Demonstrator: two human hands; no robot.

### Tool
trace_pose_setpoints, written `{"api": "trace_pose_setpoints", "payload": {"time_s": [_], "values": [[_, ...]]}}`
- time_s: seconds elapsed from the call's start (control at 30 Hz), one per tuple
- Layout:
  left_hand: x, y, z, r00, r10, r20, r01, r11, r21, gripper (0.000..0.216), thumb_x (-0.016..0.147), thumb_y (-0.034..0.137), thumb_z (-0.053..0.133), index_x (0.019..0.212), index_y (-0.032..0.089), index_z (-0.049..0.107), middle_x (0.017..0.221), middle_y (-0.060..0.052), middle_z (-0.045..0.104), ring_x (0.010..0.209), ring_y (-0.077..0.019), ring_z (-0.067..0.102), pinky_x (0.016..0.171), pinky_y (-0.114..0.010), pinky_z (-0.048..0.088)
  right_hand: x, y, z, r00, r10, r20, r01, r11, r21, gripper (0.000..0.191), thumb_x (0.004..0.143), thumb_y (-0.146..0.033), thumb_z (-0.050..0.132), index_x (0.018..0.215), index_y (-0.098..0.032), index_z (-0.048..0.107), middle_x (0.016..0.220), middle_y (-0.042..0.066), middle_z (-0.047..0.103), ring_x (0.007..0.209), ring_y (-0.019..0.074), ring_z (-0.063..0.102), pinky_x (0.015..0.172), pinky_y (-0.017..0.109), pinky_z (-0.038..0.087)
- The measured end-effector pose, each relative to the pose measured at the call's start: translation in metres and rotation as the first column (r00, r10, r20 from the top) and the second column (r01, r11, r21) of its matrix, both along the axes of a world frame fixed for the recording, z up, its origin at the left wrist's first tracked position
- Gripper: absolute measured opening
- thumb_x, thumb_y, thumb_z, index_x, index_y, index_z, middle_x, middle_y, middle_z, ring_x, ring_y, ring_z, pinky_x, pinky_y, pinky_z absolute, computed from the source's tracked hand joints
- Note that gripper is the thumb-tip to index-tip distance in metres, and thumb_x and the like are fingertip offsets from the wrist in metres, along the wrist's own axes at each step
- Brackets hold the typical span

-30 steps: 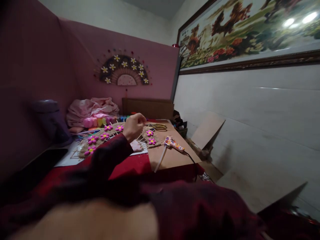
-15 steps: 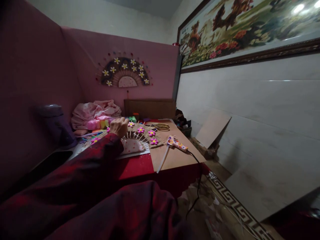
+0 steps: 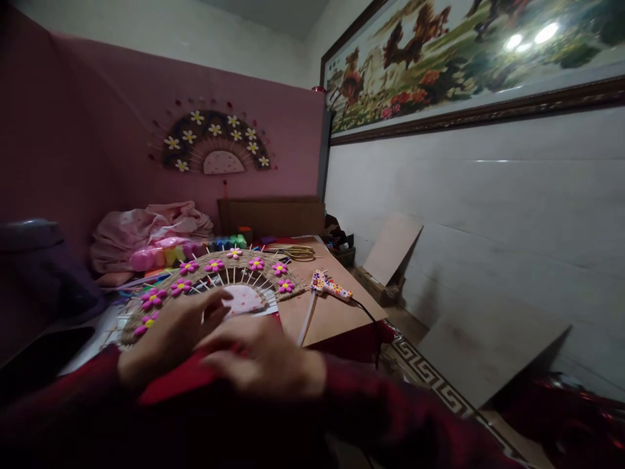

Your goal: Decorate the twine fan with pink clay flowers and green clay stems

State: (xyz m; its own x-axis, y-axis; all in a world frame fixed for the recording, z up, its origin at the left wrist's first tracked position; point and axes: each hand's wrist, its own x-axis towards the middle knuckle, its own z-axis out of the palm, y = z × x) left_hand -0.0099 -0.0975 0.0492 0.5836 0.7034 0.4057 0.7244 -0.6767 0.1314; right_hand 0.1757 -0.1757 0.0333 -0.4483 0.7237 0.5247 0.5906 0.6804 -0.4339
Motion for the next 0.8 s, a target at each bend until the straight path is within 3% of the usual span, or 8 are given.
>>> {"api": "trace_pose_setpoints", "payload": {"time_s": [0.07, 0.1, 0.17, 0.2, 0.27, 0.47, 0.6, 0.8], "values": [[-0.006, -0.017, -0.014, 0.996, -0.091, -0.014, 0.092, 0.993, 0.071, 0.023, 0.087, 0.02, 0.039, 0.089, 0.019, 0.062, 0.075, -0.004, 0.068, 0.064, -0.0172, 0.061, 0.057, -0.026, 0.039, 0.042, 0.022, -0.008, 0.976, -0.213, 0.033, 0.211, 0.976, 0.058, 0.019, 0.091, -0.023, 0.048, 0.102, -0.02, 0.063, 0.102, 0.006, 0.064, 0.096, 0.0178, 0.058, 0.087, 0.036, 0.047], [-0.006, -0.022, -0.02, 0.986, -0.164, -0.024, 0.166, 0.982, 0.09, 0.023, 0.087, 0.019, 0.038, 0.085, 0.019, 0.061, 0.072, -0.003, 0.067, 0.061, -0.0163, 0.06, 0.055, -0.026, 0.039, 0.067, 0.033, -0.013, 0.931, -0.357, 0.075, 0.349, 0.932, 0.095, 0.019, 0.089, -0.023, 0.051, 0.102, -0.019, 0.064, 0.104, 0.008, 0.063, 0.099, 0.0203, 0.057, 0.088, 0.039, 0.045], [-0.004, -0.024, -0.027, 0.969, -0.243, -0.03, 0.245, 0.961, 0.125, 0.024, 0.087, 0.016, 0.038, 0.076, 0.019, 0.06, 0.065, -0.001, 0.064, 0.056, -0.0147, 0.058, 0.053, -0.025, 0.038, 0.114, 0.054, -0.024, 0.768, -0.603, 0.215, 0.583, 0.797, 0.158, 0.031, 0.081, -0.027, 0.061, 0.111, -0.017, 0.062, 0.114, 0.014, 0.059, 0.107, 0.0275, 0.052, 0.09, 0.044, 0.041], [-0.002, -0.021, -0.028, 0.966, -0.257, -0.035, 0.26, 0.956, 0.137, 0.025, 0.087, 0.016, 0.038, 0.074, 0.019, 0.059, 0.063, -0.001, 0.063, 0.054, -0.0143, 0.057, 0.052, -0.025, 0.037, 0.133, 0.064, -0.03, 0.694, -0.646, 0.318, 0.639, 0.756, 0.143, 0.043, 0.077, -0.03, 0.066, 0.117, -0.016, 0.059, 0.117, 0.016, 0.057, 0.108, 0.0303, 0.051, 0.089, 0.045, 0.04], [0.003, -0.009, -0.025, 0.973, -0.229, -0.041, 0.232, 0.959, 0.163, 0.024, 0.087, 0.016, 0.04, 0.072, 0.018, 0.058, 0.06, -0.001, 0.062, 0.052, -0.0148, 0.056, 0.05, -0.025, 0.035, 0.159, 0.079, -0.04, 0.614, -0.633, 0.471, 0.682, 0.726, 0.088, 0.051, 0.075, -0.035, 0.068, 0.121, -0.018, 0.056, 0.116, 0.015, 0.058, 0.106, 0.0306, 0.051, 0.087, 0.042, 0.04], [0.009, 0.042, -0.013, 0.99, -0.116, 0.08, 0.103, 0.982, 0.156, 0.022, 0.088, 0.024, 0.043, 0.076, 0.018, 0.061, 0.064, -0.001, 0.065, 0.055, -0.0147, 0.059, 0.05, -0.025, 0.034, 0.175, 0.101, -0.052, 0.731, -0.473, 0.492, 0.558, 0.829, -0.033, 0.036, 0.083, -0.03, 0.055, 0.116, -0.017, 0.058, 0.112, 0.011, 0.06, 0.101, 0.0239, 0.053, 0.083, 0.033, 0.04], [0.001, 0.068, -0.023, 0.989, -0.052, 0.14, 0.024, 0.98, 0.197, 0.019, 0.086, 0.025, 0.047, 0.08, 0.019, 0.064, 0.062, -0.001, 0.067, 0.053, -0.0148, 0.061, 0.049, -0.024, 0.034, 0.181, 0.109, -0.054, 0.783, -0.463, 0.416, 0.536, 0.841, -0.074, 0.034, 0.08, -0.019, 0.053, 0.112, -0.016, 0.061, 0.106, 0.011, 0.063, 0.097, 0.0233, 0.056, 0.083, 0.034, 0.041], [-0.011, 0.078, -0.048, 0.945, -0.156, 0.287, 0.034, 0.92, 0.39, 0.017, 0.086, 0.023, 0.049, 0.083, 0.017, 0.064, 0.065, 0.0, 0.069, 0.054, -0.0126, 0.063, 0.05, -0.022, 0.039, 0.19, 0.112, -0.052, 0.814, -0.436, 0.384, 0.515, 0.848, -0.129, 0.042, 0.077, -0.017, 0.056, 0.119, -0.014, 0.059, 0.11, 0.013, 0.063, 0.1, 0.0255, 0.058, 0.087, 0.038, 0.044]]}}
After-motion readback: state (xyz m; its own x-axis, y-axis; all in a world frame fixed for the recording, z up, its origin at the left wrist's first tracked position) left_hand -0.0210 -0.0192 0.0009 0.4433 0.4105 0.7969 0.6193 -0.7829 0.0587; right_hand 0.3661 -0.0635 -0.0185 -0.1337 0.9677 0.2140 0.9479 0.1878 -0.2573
